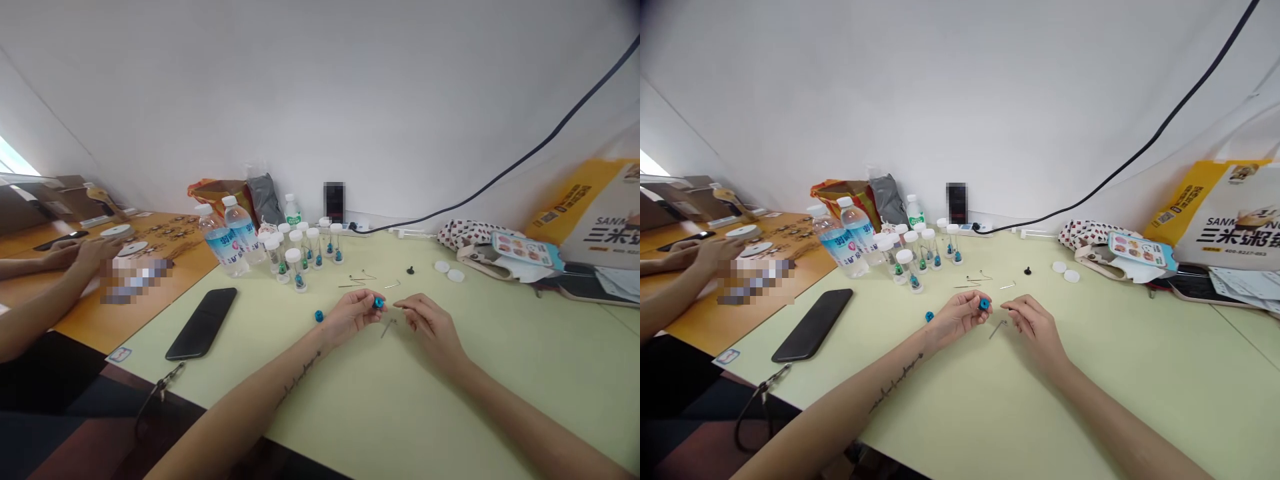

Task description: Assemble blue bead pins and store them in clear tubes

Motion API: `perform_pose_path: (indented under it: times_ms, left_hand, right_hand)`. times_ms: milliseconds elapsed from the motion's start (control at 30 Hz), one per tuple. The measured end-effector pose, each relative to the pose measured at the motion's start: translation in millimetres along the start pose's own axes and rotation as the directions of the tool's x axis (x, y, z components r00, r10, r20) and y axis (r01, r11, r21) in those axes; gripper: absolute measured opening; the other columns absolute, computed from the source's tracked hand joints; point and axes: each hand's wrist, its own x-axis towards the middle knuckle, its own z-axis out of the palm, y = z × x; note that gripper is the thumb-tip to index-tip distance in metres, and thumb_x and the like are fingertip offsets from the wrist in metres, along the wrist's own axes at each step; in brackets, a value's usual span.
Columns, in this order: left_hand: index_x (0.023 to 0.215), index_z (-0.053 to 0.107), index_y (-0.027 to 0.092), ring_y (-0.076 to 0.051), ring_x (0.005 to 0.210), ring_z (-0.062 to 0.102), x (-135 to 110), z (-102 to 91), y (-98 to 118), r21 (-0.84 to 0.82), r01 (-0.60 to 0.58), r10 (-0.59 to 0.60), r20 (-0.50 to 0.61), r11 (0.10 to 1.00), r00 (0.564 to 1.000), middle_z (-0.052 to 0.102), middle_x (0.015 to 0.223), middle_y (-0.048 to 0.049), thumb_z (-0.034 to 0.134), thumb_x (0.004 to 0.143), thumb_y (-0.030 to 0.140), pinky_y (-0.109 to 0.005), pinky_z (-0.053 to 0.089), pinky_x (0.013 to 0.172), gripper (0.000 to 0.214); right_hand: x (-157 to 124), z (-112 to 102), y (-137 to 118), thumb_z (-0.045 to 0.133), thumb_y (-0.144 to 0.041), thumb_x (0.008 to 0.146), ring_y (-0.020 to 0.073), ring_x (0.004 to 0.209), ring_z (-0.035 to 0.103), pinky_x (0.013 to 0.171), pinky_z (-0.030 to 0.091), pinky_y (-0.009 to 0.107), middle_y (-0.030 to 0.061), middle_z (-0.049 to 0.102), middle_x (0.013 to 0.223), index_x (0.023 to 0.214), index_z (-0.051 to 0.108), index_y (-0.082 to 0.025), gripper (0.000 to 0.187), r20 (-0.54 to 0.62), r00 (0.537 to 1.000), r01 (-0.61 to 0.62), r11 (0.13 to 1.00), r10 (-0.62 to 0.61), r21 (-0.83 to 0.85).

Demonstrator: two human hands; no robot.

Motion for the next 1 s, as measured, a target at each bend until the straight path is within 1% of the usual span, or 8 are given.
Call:
perform_pose_path:
  times_ms: [100,200,300,367,467,667,800,1000]
  left_hand:
    - [0.091,0.061,0.011,-0.007,0.067,0.054,2.7,-2.0,-3.2,-0.034,0.051,-0.051,0.004,0.998,0.999,0.06,0.083,-0.0067,0.061,0.079,0.033,-0.02,0.041,0.067,0.025]
    - [0.09,0.061,0.011,-0.007,0.068,0.055,5.0,-3.0,-2.7,-0.02,0.074,-0.073,0.006,0.997,0.997,0.061,0.083,-0.0063,0.067,0.075,0.029,-0.02,0.041,0.069,0.025]
    - [0.089,0.062,0.01,-0.009,0.071,0.057,6.8,-5.1,-1.9,0.018,0.096,-0.096,-0.017,0.995,0.995,0.063,0.088,-0.0078,0.072,0.069,0.028,-0.023,0.042,0.073,0.029]
    - [0.09,0.063,0.011,-0.01,0.073,0.058,7.5,-7.2,-1.6,0.048,0.119,-0.117,-0.042,0.992,0.992,0.064,0.09,-0.0082,0.074,0.066,0.027,-0.025,0.043,0.077,0.031]
    - [0.092,0.064,0.011,-0.012,0.078,0.06,7.5,-9.6,-1.1,0.097,0.169,-0.162,-0.075,0.981,0.984,0.065,0.093,-0.0087,0.077,0.062,0.023,-0.028,0.043,0.082,0.035]
    - [0.094,0.066,0.011,-0.011,0.075,0.058,6.0,-9.7,-2.9,0.146,0.118,-0.106,-0.086,0.982,0.991,0.064,0.087,-0.0073,0.073,0.066,0.025,-0.029,0.043,0.08,0.032]
    - [0.096,0.066,0.012,-0.011,0.077,0.057,5.1,-9.1,-3.9,0.111,0.071,-0.058,-0.118,0.991,0.991,0.063,0.086,-0.0062,0.07,0.071,0.028,-0.028,0.042,0.081,0.031]
    - [0.099,0.064,0.011,-0.011,0.075,0.057,3.9,-8.0,-2.3,0.109,0.104,-0.095,-0.09,0.989,0.991,0.062,0.087,-0.0073,0.068,0.072,0.031,-0.029,0.043,0.082,0.033]
  right_hand:
    - [4.1,0.5,3.9,0.039,-0.03,0.091,0.0128,0.061,0.049,0.06,0.044,0.028,0.0038,0.052,0.086,0.108,0.061,-0.025,0.028,0.013,1.0,0.01,1.0,-0.011,0.029]
    - [5.4,2.0,6.2,0.041,-0.031,0.09,0.0126,0.059,0.049,0.058,0.044,0.027,0.0028,0.055,0.082,0.112,0.057,-0.024,0.028,0.002,0.998,-0.062,0.998,0.062,0.018]
    - [5.0,2.6,4.4,0.049,-0.034,0.086,0.0134,0.058,0.052,0.054,0.044,0.026,0.0009,0.058,0.074,0.097,0.057,-0.023,0.018,0.011,0.991,-0.133,0.991,0.133,0.023]
    - [4.5,2.3,2.3,0.053,-0.034,0.084,0.0143,0.061,0.053,0.053,0.044,0.026,0.0015,0.059,0.075,0.084,0.056,-0.022,0.012,0.038,0.993,-0.108,0.994,0.108,0.012]
    - [3.5,1.9,0.9,0.051,-0.032,0.086,0.0141,0.058,0.054,0.052,0.045,0.027,0.0031,0.06,0.079,0.079,0.057,-0.022,0.013,0.075,0.994,-0.082,0.996,0.08,0.034]
    - [3.0,1.8,5.2,0.044,-0.03,0.09,0.0151,0.063,0.059,0.059,0.049,0.028,0.0053,0.064,0.089,0.096,0.063,-0.025,0.02,0.11,0.993,-0.037,0.999,0.04,-0.027]
    - [4.6,2.0,5.3,0.034,-0.027,0.093,0.0172,0.081,0.059,0.072,0.049,0.031,0.0052,0.06,0.097,0.122,0.052,-0.029,0.034,0.084,0.996,0.006,0.988,0.007,-0.155]
    - [3.9,2.6,6.8,0.044,-0.03,0.09,0.0171,0.081,0.06,0.068,0.049,0.028,0.0028,0.062,0.092,0.119,0.049,-0.029,0.03,0.097,0.992,-0.068,0.982,0.085,-0.174]
